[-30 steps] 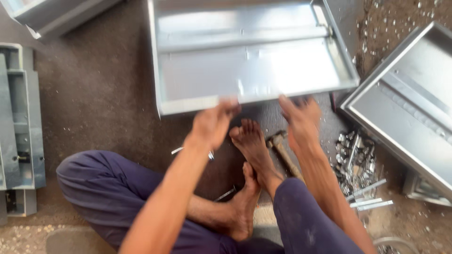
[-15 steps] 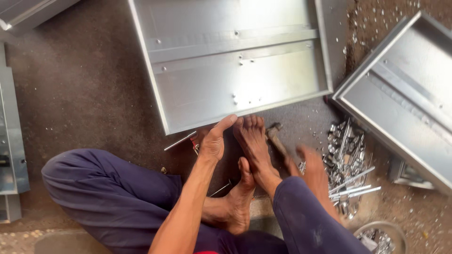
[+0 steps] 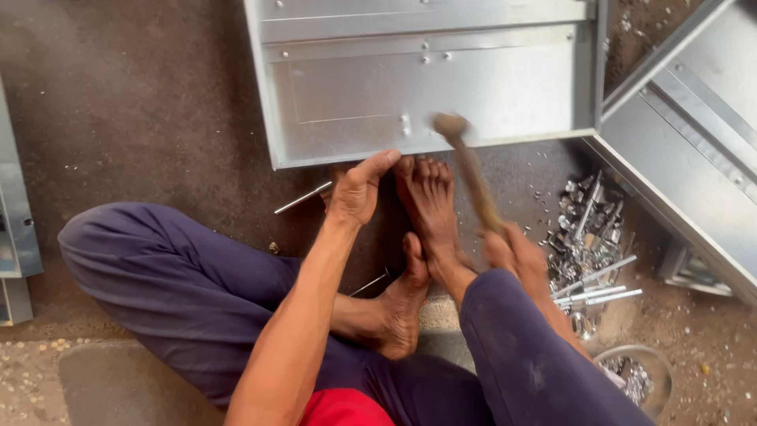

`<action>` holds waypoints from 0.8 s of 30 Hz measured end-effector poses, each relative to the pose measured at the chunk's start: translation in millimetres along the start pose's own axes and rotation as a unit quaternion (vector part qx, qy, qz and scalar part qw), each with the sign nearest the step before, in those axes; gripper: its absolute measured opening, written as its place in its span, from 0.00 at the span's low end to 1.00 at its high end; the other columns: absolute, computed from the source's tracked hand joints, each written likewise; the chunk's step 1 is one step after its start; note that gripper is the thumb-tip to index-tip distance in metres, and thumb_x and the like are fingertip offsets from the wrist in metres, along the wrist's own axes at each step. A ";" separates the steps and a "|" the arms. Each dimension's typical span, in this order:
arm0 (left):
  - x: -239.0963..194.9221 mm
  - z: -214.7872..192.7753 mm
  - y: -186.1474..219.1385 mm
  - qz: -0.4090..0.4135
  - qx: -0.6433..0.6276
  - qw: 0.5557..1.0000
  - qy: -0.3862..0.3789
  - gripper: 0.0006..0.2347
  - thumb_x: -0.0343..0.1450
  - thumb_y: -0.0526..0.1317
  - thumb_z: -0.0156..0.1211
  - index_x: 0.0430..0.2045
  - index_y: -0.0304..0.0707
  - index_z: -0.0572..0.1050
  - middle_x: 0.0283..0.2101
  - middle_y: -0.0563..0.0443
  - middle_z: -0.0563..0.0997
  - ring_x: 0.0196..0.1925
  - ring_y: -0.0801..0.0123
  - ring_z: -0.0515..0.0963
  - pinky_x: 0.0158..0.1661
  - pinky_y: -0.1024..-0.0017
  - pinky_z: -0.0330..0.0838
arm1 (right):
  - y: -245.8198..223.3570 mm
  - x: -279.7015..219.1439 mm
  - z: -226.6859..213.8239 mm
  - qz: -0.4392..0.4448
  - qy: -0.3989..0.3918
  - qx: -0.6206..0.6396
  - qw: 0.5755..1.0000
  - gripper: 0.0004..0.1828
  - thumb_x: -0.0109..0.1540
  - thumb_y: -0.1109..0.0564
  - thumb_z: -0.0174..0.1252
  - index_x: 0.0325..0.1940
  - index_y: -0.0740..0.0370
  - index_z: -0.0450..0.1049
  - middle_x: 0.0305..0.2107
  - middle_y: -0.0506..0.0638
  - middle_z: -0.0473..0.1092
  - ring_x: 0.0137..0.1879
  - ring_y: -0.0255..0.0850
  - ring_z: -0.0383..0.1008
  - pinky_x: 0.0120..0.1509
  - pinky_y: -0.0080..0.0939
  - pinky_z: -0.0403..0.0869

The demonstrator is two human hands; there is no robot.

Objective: The person attaches metal hardware, including a latch and a sliding rod, to a flat metal panel and assembles a metal tray by hammering components into place.

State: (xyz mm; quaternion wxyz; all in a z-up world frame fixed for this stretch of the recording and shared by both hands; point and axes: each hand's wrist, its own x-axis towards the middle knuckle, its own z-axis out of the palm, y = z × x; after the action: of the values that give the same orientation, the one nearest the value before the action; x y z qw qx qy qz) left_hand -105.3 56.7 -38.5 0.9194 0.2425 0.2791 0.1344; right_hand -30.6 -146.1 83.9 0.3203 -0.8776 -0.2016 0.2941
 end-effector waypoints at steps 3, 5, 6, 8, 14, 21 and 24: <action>9.0 3.5 5.6 0.018 0.001 1.000 -0.007 0.10 0.65 0.32 0.69 0.39 0.33 0.81 0.42 0.49 0.84 0.49 0.66 0.81 0.59 0.68 0.71 | 47.7 -2.4 -5.6 0.024 -0.016 0.086 0.996 0.22 0.69 0.42 0.47 0.46 0.63 0.75 0.19 0.48 0.67 0.21 0.32 0.64 0.23 0.38 0.65; 8.1 -2.1 1.5 0.034 0.002 0.999 -0.006 0.10 0.66 0.31 0.69 0.39 0.33 0.80 0.42 0.49 0.83 0.49 0.66 0.81 0.58 0.67 0.72 | 77.3 2.8 -5.6 -0.059 0.012 0.089 0.994 0.23 0.69 0.41 0.47 0.43 0.64 0.74 0.18 0.46 0.67 0.21 0.30 0.63 0.22 0.35 0.64; 5.6 -4.6 -1.7 0.028 0.001 1.000 -0.006 0.09 0.66 0.31 0.69 0.39 0.33 0.80 0.42 0.49 0.83 0.49 0.65 0.81 0.58 0.68 0.72 | 81.9 2.1 -4.4 -0.093 0.029 0.109 0.989 0.23 0.70 0.41 0.46 0.43 0.64 0.73 0.19 0.44 0.66 0.22 0.28 0.63 0.24 0.33 0.63; 2.5 -3.9 -3.4 0.027 0.010 1.000 0.000 0.09 0.66 0.31 0.69 0.39 0.34 0.80 0.42 0.49 0.83 0.48 0.66 0.81 0.57 0.69 0.72 | 67.9 4.8 -4.3 -0.091 0.024 0.100 0.991 0.23 0.72 0.42 0.46 0.40 0.65 0.71 0.20 0.44 0.66 0.25 0.28 0.63 0.26 0.32 0.63; 4.4 3.6 0.0 0.052 0.014 0.998 -0.038 0.08 0.68 0.30 0.68 0.38 0.29 0.79 0.39 0.45 0.82 0.45 0.61 0.81 0.53 0.65 0.74 | -20.1 54.7 69.4 -0.236 0.098 -0.303 0.918 0.20 0.69 0.53 0.47 0.64 0.61 0.59 0.51 0.56 0.59 0.60 0.49 0.57 0.65 0.51 0.56; 11.6 24.5 13.9 0.064 -0.023 0.998 0.011 0.12 0.62 0.28 0.65 0.38 0.35 0.80 0.41 0.51 0.83 0.45 0.67 0.82 0.52 0.70 0.75 | 22.5 112.0 131.3 -0.271 0.085 -0.350 0.893 0.16 0.70 0.53 0.45 0.58 0.64 0.64 0.45 0.60 0.66 0.51 0.52 0.65 0.57 0.53 0.64; 1.7 11.6 2.4 0.065 -0.015 0.998 -0.014 0.09 0.65 0.28 0.66 0.38 0.34 0.79 0.39 0.49 0.82 0.44 0.63 0.81 0.50 0.67 0.75 | 19.0 64.8 98.7 -0.275 0.048 -0.304 0.911 0.16 0.70 0.52 0.44 0.55 0.65 0.66 0.42 0.62 0.69 0.48 0.53 0.69 0.53 0.54 0.68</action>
State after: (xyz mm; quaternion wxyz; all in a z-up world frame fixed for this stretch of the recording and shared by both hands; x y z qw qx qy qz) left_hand -97.4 55.1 -29.6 0.9159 0.2484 0.2480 0.1948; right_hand -42.8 -80.8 -15.5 0.1155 -0.8553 -0.4994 0.0763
